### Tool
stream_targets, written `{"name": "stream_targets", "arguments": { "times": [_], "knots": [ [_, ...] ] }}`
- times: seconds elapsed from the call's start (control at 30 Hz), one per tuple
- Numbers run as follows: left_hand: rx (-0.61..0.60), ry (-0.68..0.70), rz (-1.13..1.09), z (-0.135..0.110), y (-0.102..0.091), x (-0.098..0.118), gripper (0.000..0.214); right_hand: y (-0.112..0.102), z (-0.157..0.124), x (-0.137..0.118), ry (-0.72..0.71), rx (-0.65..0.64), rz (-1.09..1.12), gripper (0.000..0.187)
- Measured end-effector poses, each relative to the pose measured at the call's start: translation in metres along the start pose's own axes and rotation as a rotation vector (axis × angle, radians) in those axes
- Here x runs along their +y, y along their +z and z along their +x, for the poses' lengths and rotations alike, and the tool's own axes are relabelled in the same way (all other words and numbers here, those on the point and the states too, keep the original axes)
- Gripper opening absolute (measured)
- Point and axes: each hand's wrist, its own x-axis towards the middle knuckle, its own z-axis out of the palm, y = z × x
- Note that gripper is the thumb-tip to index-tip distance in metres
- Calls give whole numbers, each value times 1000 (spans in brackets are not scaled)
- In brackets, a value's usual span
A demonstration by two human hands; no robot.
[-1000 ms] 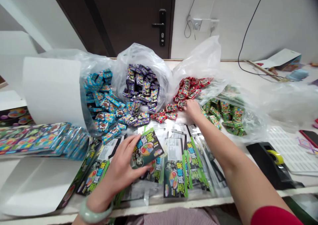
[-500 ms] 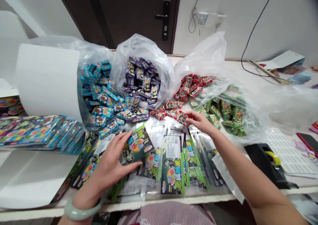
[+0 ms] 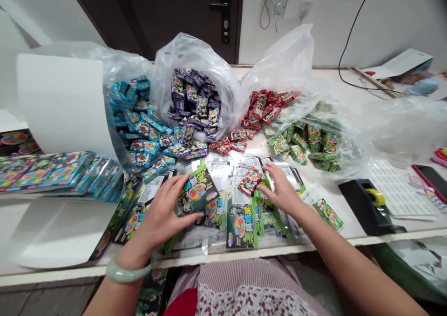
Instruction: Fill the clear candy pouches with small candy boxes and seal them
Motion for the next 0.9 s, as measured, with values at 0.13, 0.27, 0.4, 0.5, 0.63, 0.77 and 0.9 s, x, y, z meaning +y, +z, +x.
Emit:
{"name": "stream_targets", "arguments": {
  "times": [0.13, 0.27, 0.4, 0.5, 0.63, 0.77, 0.9],
  "knots": [
    [-39, 58, -11, 3, 5, 3, 88, 11, 1, -23, 63, -62, -86, 71],
    [-82, 69, -11, -1, 7, 4, 91, -3, 3, -37, -46, 64, 59, 61],
    [-118, 119, -52, -2, 6, 9, 95, -41, 12, -61, -317, -99, 156, 68],
    [-111, 150, -73, 0, 4, 12, 96, -61, 23, -81, -466, -326, 55, 70],
    [-123, 184, -60, -1, 1, 12, 96, -67, 36, -94, -537, -486, -87, 69],
    [-133, 180, -72, -4, 0, 11, 95, -67, 42, -98, -611, -588, -127, 67],
    [-154, 180, -105, -4, 1, 13, 97, -67, 48, -100, -602, -583, -89, 66]
  ]
}}
